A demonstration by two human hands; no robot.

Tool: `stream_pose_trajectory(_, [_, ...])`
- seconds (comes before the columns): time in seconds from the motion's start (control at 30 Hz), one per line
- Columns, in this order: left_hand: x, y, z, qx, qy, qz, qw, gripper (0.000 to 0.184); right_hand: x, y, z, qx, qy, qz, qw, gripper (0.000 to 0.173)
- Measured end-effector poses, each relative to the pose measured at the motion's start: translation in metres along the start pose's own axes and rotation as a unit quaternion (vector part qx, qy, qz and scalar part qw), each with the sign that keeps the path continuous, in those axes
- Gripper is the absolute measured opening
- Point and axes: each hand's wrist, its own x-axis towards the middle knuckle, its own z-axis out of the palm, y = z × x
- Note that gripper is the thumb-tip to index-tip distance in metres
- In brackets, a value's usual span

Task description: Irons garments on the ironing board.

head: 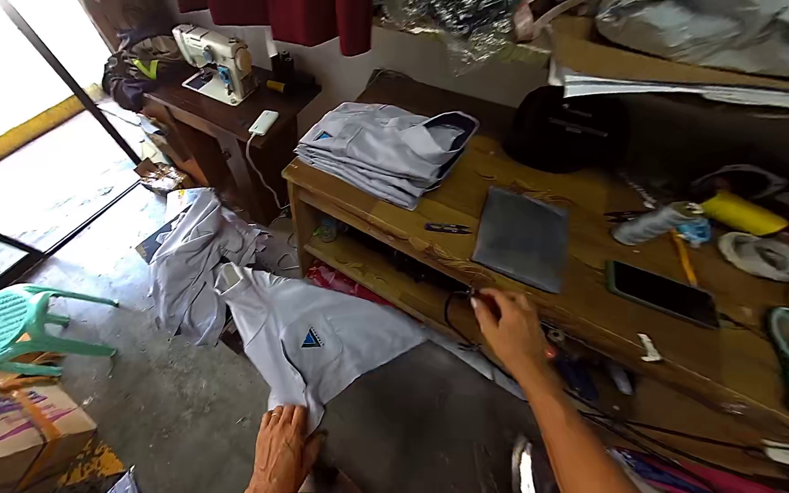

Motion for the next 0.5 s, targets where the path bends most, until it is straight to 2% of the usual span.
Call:
stream_pose_trajectory(0.1, [0.014, 0.003, -0.006, 0.026, 0.049, 0.054, 0.997, 0.049, 0.047, 0.011, -0.039, -0.009, 0.084, 0.087, 0.993, 0.054])
stream_pose_trajectory(0.2, [0.032, 0.001, 0.003, -0.008, 0.087, 0.101, 0.991, 0.041, 0.078, 0.025, -0.044, -0.033, 0.054, 0.112, 0.992, 0.067])
stream_pose_trajectory(0.23, [0.039, 0.003, 0.007, -0.021, 0.089, 0.114, 0.989, 0.04, 0.086, 0.028, -0.04, -0.041, 0.04, 0.11, 0.992, 0.062])
stream_pose_trajectory(0.3, [0.052, 0.009, 0.016, -0.03, 0.08, 0.129, 0.988, 0.04, 0.098, 0.028, -0.035, -0.047, 0.027, 0.112, 0.992, 0.041])
stream_pose_trajectory(0.37, [0.061, 0.015, 0.022, -0.027, 0.043, 0.13, 0.99, 0.039, 0.107, 0.021, -0.04, -0.038, 0.033, 0.138, 0.989, 0.028])
stream_pose_trajectory(0.43, [0.069, 0.018, 0.029, -0.024, 0.013, 0.124, 0.992, 0.038, 0.11, 0.01, -0.055, 0.005, 0.059, 0.177, 0.982, 0.03])
stream_pose_trajectory(0.5, [0.074, 0.018, 0.035, -0.024, 0.015, 0.122, 0.992, 0.035, 0.106, 0.007, -0.072, 0.043, 0.114, 0.151, 0.981, 0.032])
